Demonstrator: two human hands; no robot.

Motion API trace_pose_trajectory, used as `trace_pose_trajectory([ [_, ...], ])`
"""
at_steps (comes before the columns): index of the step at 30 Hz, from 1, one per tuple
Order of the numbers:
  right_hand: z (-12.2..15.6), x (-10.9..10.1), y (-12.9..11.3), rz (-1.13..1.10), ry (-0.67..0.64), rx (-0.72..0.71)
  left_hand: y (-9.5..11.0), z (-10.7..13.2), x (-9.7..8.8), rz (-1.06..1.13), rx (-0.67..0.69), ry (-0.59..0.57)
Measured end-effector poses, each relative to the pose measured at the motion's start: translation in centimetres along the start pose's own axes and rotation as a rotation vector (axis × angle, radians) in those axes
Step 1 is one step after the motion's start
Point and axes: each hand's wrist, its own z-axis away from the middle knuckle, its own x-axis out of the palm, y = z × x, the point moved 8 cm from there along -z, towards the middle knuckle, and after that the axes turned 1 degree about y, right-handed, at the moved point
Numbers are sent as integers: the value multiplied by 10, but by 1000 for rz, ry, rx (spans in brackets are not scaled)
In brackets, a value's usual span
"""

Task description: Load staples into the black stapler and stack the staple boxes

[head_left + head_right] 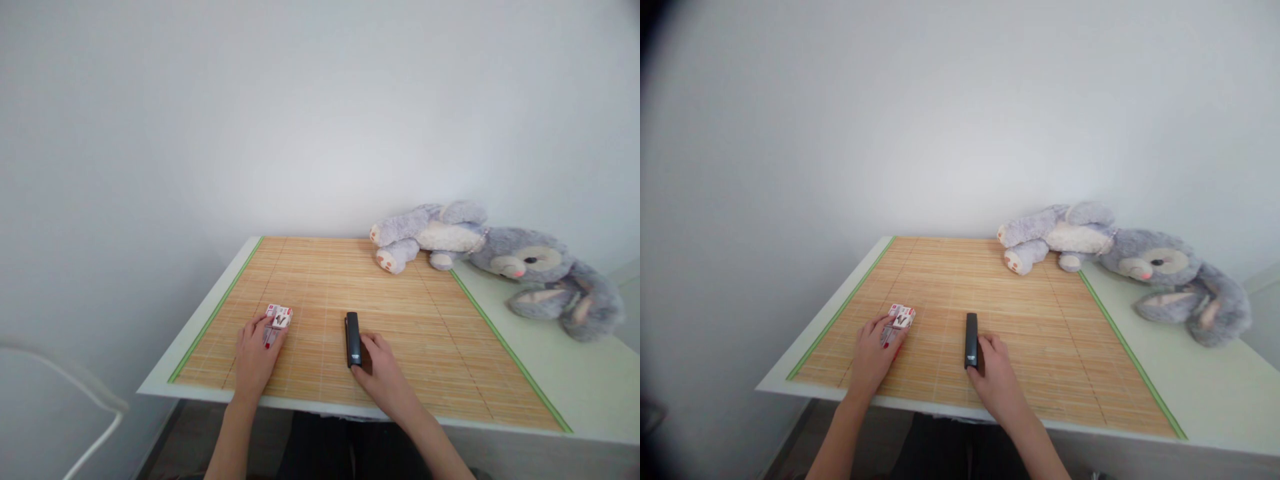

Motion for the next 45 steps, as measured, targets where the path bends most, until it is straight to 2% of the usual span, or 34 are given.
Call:
trace_pose_trajectory([
  [7,-24,39,-38,85,-19,-23,-1,0,-1,89,30,32],
  [13,-30,68,-69,149,-68,-14,2,1,1,83,15,72],
  [21,-31,95,-93,132,-70,-46,1,3,3,84,7,89],
  [28,-30,98,-99,142,-101,-98,-2,4,-1,76,-19,110],
  [45,-29,102,-95,178,-101,-68,-8,2,3,78,-15,106],
])
